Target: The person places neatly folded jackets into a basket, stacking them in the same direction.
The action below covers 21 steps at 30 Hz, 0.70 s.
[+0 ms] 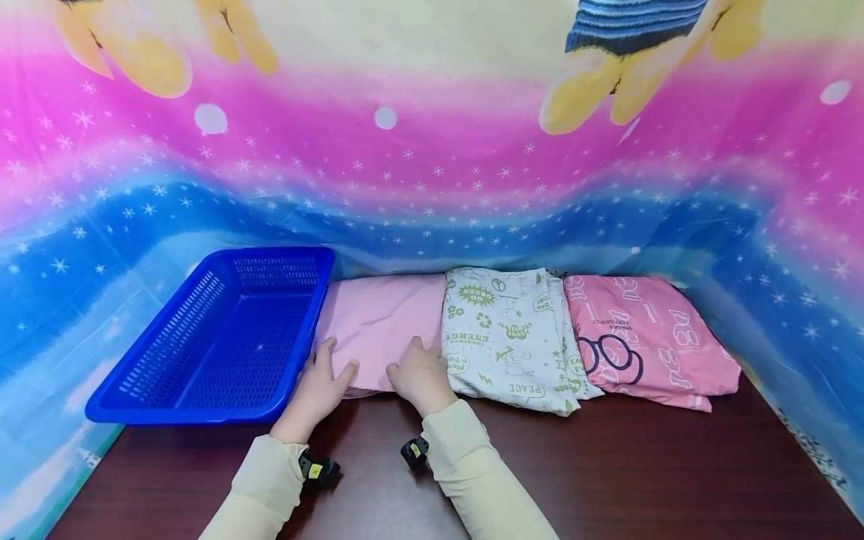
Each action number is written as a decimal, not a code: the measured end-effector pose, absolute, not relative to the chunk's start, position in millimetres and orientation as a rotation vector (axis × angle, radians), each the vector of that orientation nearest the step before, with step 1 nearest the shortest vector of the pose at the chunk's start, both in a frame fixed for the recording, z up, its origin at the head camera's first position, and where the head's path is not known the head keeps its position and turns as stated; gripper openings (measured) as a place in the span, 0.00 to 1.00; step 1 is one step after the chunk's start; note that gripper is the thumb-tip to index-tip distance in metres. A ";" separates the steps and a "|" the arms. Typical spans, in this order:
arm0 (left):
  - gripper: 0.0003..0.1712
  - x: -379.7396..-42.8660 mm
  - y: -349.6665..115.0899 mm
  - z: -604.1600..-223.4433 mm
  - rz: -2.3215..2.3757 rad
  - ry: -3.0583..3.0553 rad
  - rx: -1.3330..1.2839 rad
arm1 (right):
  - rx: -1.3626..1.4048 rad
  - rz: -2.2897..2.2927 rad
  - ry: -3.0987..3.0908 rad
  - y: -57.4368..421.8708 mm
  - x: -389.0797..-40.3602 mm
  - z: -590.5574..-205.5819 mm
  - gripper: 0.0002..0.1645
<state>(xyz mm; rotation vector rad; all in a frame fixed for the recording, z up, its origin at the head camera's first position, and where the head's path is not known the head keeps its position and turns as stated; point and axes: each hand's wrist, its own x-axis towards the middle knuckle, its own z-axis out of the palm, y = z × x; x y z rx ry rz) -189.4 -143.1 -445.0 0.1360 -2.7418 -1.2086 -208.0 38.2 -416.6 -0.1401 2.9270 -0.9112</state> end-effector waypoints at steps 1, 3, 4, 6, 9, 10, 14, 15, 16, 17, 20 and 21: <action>0.39 -189.7 -143.2 -444.8 -1.211 -2.742 0.136 | -0.153 -0.913 2.926 38.8 -207.7 -416.4 0.38; 0.39 -190.0 -143.0 -444.6 -1.217 -2.737 0.142 | -0.170 -0.913 2.925 39.1 -207.0 -415.9 0.37; 0.39 -190.2 -142.7 -444.7 -1.215 -2.736 0.147 | -0.178 -0.912 2.924 38.8 -206.2 -415.6 0.37; 0.39 -190.1 -141.9 -444.9 -1.208 -2.737 0.155 | -0.193 -0.899 2.935 37.5 -205.0 -415.7 0.36; 0.38 -189.2 -141.7 -444.0 -1.198 -2.732 0.158 | -0.231 -0.892 2.949 33.1 -204.3 -416.8 0.32; 0.38 -188.9 -141.6 -443.4 -1.198 -2.734 0.156 | -0.237 -0.902 2.950 32.0 -203.9 -416.9 0.31; 0.36 -188.4 -141.2 -441.9 -1.210 -2.732 0.143 | -0.198 -0.958 2.930 29.1 -204.0 -417.0 0.33; 0.36 -188.2 -141.0 -441.5 -1.216 -2.730 0.139 | -0.172 -0.976 2.921 28.8 -204.4 -416.9 0.35; 0.36 -188.0 -141.0 -441.1 -1.225 -2.728 0.137 | -0.143 -0.992 2.909 28.5 -204.8 -416.7 0.37; 0.35 -188.0 -141.0 -441.2 -1.233 -2.724 0.137 | -0.113 -1.002 2.897 28.2 -205.0 -416.4 0.39; 0.36 -187.9 -141.5 -441.4 -1.249 -2.715 0.135 | -0.047 -0.996 2.869 27.6 -206.4 -415.3 0.44; 0.36 -188.1 -142.0 -441.7 -1.251 -2.718 0.137 | -0.033 -0.982 2.864 27.6 -206.5 -414.8 0.46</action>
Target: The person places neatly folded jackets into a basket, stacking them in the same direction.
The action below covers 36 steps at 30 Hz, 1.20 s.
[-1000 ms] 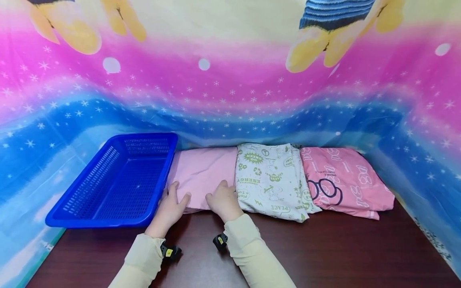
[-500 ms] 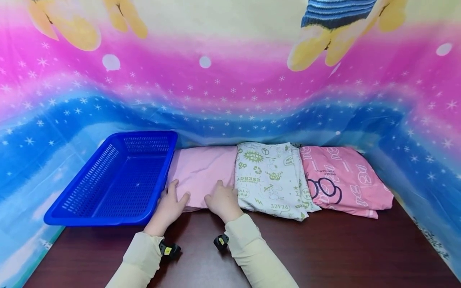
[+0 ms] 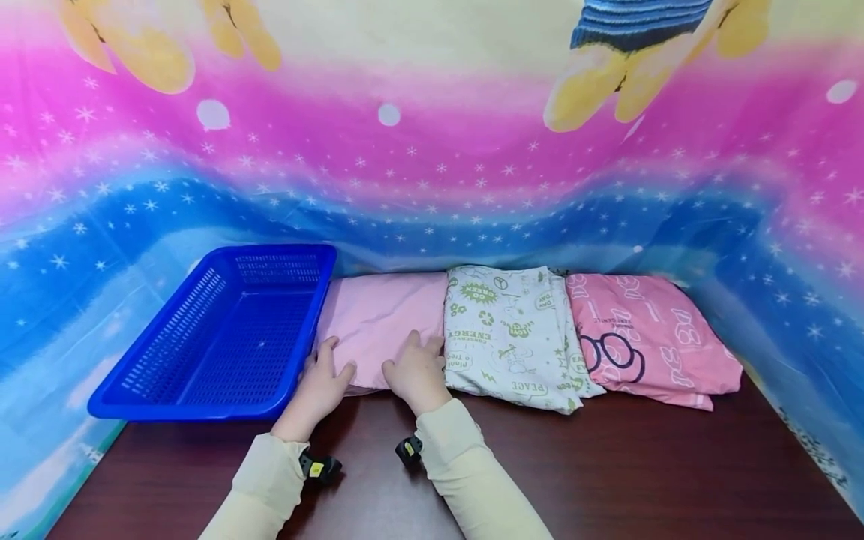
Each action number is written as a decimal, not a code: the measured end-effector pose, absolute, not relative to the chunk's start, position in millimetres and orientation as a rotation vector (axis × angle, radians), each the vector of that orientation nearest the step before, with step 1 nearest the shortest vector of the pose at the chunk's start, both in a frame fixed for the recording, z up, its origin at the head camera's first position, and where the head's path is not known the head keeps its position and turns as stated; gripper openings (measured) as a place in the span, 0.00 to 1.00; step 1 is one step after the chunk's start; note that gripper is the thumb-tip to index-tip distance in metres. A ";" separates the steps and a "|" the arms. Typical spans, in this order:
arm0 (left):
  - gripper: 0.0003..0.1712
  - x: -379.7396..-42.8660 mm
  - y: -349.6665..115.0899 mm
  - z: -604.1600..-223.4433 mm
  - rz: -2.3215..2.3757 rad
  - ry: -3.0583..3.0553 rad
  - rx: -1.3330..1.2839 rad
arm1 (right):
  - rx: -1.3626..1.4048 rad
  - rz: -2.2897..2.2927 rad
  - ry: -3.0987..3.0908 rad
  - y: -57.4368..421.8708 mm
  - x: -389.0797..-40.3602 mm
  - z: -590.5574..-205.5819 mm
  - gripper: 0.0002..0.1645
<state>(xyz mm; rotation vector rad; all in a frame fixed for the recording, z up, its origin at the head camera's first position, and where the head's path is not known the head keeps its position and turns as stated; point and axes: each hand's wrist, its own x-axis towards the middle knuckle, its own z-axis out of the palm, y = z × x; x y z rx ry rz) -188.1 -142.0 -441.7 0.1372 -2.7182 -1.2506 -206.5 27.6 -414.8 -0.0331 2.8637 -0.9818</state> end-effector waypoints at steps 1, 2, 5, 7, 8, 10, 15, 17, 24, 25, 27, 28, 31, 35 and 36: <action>0.36 -188.4 -142.2 -442.2 -1.253 -2.718 0.136 | -0.026 -0.963 2.864 27.8 -206.5 -414.2 0.46; 0.36 -188.7 -142.5 -442.9 -1.252 -2.717 0.138 | -0.028 -0.946 2.870 28.0 -206.7 -413.9 0.46; 0.36 -189.4 -143.9 -444.5 -1.252 -2.716 0.139 | -0.043 -0.892 2.896 28.6 -207.5 -413.4 0.46; 0.37 -190.0 -144.7 -445.2 -1.255 -2.712 0.139 | -0.047 -0.877 2.902 28.6 -208.0 -414.0 0.46; 0.37 -190.2 -145.1 -445.4 -1.256 -2.714 0.142 | -0.050 -0.874 2.903 28.5 -208.4 -414.5 0.47; 0.37 -190.4 -145.6 -445.3 -1.262 -2.712 0.137 | -0.047 -0.873 2.893 28.2 -209.0 -415.6 0.47; 0.38 -190.4 -146.1 -445.2 -1.288 -2.717 0.135 | -0.046 -0.894 2.869 28.0 -210.9 -416.7 0.48; 0.38 -190.1 -146.5 -445.5 -1.303 -2.717 0.138 | -0.051 -0.912 2.862 28.4 -211.4 -416.9 0.48; 0.38 -188.6 -146.9 -445.2 -1.239 -2.773 0.147 | -0.079 -0.983 2.853 28.0 -210.1 -420.9 0.45; 0.38 -188.4 -146.8 -444.9 -1.211 -2.795 0.145 | -0.074 -0.994 2.853 28.0 -209.7 -421.6 0.45; 0.38 -187.8 -146.3 -443.8 -1.154 -2.836 0.152 | -0.066 -1.000 2.852 27.7 -209.4 -422.8 0.45; 0.39 -187.4 -146.1 -443.1 -1.135 -2.852 0.157 | -0.055 -1.001 2.855 27.9 -209.2 -423.3 0.45; 0.39 -185.7 -146.1 -439.6 -1.138 -2.864 0.177 | -0.033 -1.018 2.871 29.4 -209.1 -424.6 0.45; 0.37 -185.1 -147.9 -435.8 -1.213 -2.797 0.190 | -0.012 -1.067 2.891 30.8 -209.1 -425.3 0.46; 0.37 -185.5 -148.6 -435.7 -1.231 -2.771 0.182 | -0.009 -1.076 2.890 30.9 -209.2 -425.1 0.46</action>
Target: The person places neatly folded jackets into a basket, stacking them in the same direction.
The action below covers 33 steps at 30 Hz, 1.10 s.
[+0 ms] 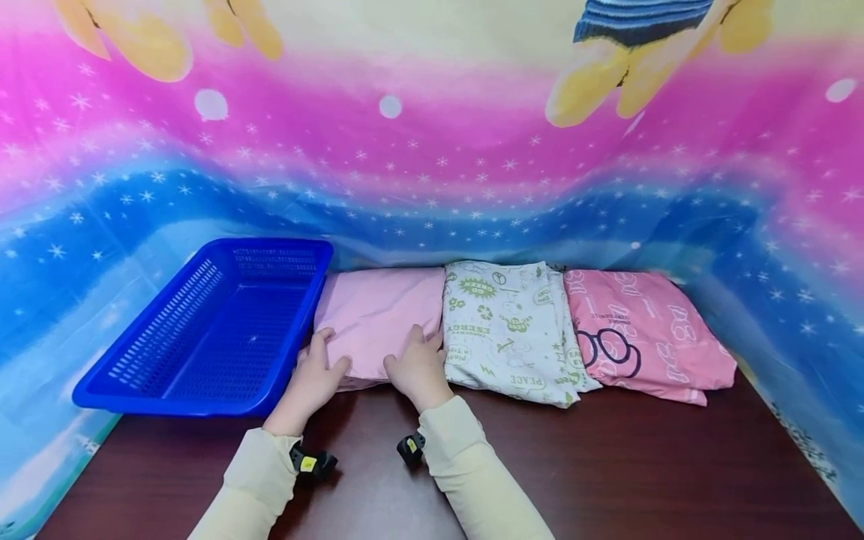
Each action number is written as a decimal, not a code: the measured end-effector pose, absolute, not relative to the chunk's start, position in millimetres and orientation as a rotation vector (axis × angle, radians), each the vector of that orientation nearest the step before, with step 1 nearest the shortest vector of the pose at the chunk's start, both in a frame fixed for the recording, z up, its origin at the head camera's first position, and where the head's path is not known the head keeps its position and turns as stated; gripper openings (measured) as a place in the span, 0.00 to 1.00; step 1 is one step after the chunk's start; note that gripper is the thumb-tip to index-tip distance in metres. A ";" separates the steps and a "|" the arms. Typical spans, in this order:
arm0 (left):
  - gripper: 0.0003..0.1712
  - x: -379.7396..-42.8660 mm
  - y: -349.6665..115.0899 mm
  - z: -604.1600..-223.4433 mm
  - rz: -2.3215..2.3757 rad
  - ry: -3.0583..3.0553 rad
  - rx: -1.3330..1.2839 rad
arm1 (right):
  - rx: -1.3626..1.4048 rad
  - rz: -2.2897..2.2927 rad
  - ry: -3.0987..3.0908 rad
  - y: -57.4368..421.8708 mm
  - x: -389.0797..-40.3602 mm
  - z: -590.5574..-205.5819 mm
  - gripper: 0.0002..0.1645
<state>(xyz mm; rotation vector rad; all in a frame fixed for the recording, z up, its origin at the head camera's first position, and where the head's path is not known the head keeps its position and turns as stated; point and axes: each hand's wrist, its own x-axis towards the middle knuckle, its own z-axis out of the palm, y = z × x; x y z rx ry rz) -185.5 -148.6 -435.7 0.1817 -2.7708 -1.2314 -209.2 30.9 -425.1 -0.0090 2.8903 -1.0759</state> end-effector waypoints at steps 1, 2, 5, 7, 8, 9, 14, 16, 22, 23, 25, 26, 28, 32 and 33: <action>0.37 -186.2 -149.4 -435.3 -1.247 -2.746 0.169 | -0.011 -1.075 2.890 30.8 -209.3 -424.7 0.46; 0.36 -187.3 -150.5 -435.9 -1.256 -2.730 0.161 | -0.014 -1.068 2.888 30.7 -209.5 -424.3 0.46; 0.36 -189.4 -154.5 -437.6 -1.293 -2.697 0.151 | -0.016 -1.034 2.869 30.4 -210.5 -422.2 0.47; 0.35 -190.7 -157.8 -438.6 -1.343 -2.698 0.172 | -0.021 -1.006 2.852 30.6 -211.2 -420.6 0.47; 0.35 -191.5 -159.4 -439.4 -1.367 -2.702 0.186 | -0.020 -0.998 2.842 30.7 -211.6 -420.0 0.47; 0.35 -191.6 -160.7 -439.5 -1.391 -2.700 0.197 | -0.020 -0.988 2.833 30.9 -212.0 -419.4 0.47; 0.34 -190.9 -162.0 -438.8 -1.435 -2.703 0.212 | -0.040 -0.962 2.820 32.4 -213.3 -418.8 0.47; 0.33 -189.7 -161.2 -437.9 -1.437 -2.700 0.206 | -0.061 -0.962 2.829 32.5 -213.5 -419.0 0.46; 0.33 -188.1 -160.7 -438.0 -1.445 -2.663 0.173 | -0.100 -0.967 2.861 30.9 -209.9 -419.3 0.44; 0.33 -187.9 -160.7 -438.0 -1.450 -2.650 0.167 | -0.104 -0.966 2.867 31.0 -209.1 -419.5 0.44; 0.32 -187.7 -160.7 -437.9 -1.467 -2.626 0.158 | -0.111 -0.964 2.884 31.1 -207.7 -419.2 0.43; 0.32 -187.6 -160.7 -437.8 -1.474 -2.615 0.153 | -0.110 -0.965 2.889 31.4 -207.4 -419.2 0.43; 0.32 -187.4 -160.9 -437.8 -1.483 -2.596 0.144 | -0.110 -0.981 2.892 32.5 -207.6 -419.0 0.42; 0.32 -187.5 -161.0 -438.2 -1.501 -2.584 0.128 | -0.084 -1.051 2.881 35.3 -209.0 -420.7 0.41; 0.32 -187.7 -160.9 -438.2 -1.507 -2.583 0.125 | -0.077 -1.075 2.877 35.9 -209.2 -421.1 0.41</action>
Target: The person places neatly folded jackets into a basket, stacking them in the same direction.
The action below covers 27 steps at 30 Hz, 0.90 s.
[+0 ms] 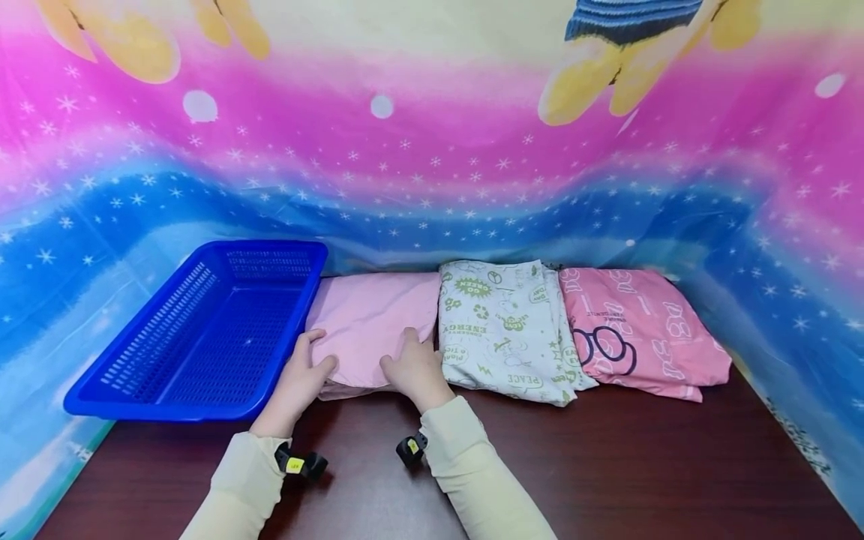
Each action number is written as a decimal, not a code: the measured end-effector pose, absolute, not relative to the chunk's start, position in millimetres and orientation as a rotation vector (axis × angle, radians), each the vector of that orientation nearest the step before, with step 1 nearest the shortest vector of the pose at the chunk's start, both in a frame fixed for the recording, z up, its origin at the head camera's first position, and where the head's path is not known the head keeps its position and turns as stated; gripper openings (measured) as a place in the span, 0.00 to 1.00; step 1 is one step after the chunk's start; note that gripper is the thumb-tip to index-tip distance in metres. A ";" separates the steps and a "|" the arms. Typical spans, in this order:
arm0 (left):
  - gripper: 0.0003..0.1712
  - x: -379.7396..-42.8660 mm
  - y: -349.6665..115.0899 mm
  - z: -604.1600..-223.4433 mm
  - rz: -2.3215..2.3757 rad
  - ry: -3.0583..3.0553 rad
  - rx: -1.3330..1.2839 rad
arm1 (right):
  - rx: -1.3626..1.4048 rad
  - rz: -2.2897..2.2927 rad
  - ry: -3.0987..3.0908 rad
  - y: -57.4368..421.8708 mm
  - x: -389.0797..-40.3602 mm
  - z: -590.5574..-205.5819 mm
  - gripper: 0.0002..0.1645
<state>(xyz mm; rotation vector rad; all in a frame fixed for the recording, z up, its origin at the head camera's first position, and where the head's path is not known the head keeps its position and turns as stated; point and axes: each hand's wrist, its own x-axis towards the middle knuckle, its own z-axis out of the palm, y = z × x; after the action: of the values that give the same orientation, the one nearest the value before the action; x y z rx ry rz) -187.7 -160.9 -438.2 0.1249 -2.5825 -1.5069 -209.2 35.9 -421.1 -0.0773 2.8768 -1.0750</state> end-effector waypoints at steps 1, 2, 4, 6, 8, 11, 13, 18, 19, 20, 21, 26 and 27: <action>0.33 -187.6 -161.3 -438.3 -1.513 -2.581 0.124 | -0.064 -1.103 2.867 35.7 -209.1 -421.9 0.41; 0.33 -187.8 -161.6 -438.6 -1.520 -2.580 0.122 | -0.054 -1.131 2.858 35.6 -208.9 -422.4 0.40; 0.34 -188.3 -162.3 -439.1 -1.544 -2.574 0.118 | -0.034 -1.187 2.837 35.4 -208.7 -423.3 0.40; 0.35 -188.9 -162.6 -439.6 -1.581 -2.564 0.117 | -0.018 -1.240 2.812 35.7 -209.3 -424.1 0.40; 0.37 -189.6 -163.0 -440.3 -1.636 -2.549 0.120 | -0.008 -1.286 2.787 37.0 -210.6 -424.9 0.40; 0.39 -189.7 -163.3 -440.9 -1.713 -2.530 0.128 | 0.006 -1.365 2.730 39.8 -212.4 -425.6 0.40; 0.40 -189.5 -163.3 -441.1 -1.738 -2.523 0.130 | 0.018 -1.409 2.685 41.5 -213.0 -425.2 0.40; 0.39 -189.0 -162.8 -441.1 -1.727 -2.522 0.131 | 0.021 -1.499 2.571 42.6 -213.4 -421.7 0.40; 0.38 -189.0 -162.8 -441.1 -1.725 -2.520 0.132 | 0.029 -1.532 2.530 42.5 -213.3 -421.1 0.40; 0.38 -189.1 -162.8 -441.0 -1.727 -2.519 0.135 | 0.027 -1.561 2.495 42.2 -213.5 -421.1 0.40; 0.38 -189.2 -162.8 -440.9 -1.728 -2.522 0.140 | 0.034 -1.582 2.465 42.1 -213.5 -421.4 0.41; 0.41 -190.1 -162.7 -440.1 -1.762 -2.541 0.158 | 0.009 -1.568 2.480 42.4 -211.9 -427.6 0.44; 0.42 -190.3 -162.7 -440.0 -1.759 -2.548 0.159 | -0.001 -1.547 2.511 42.9 -211.4 -429.2 0.44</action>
<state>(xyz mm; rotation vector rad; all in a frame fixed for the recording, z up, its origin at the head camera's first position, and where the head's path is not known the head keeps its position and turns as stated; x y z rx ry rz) -190.3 -162.7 -440.0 0.1591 -2.5478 -1.7595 -211.4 42.9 -429.2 -0.0007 2.5108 -1.5470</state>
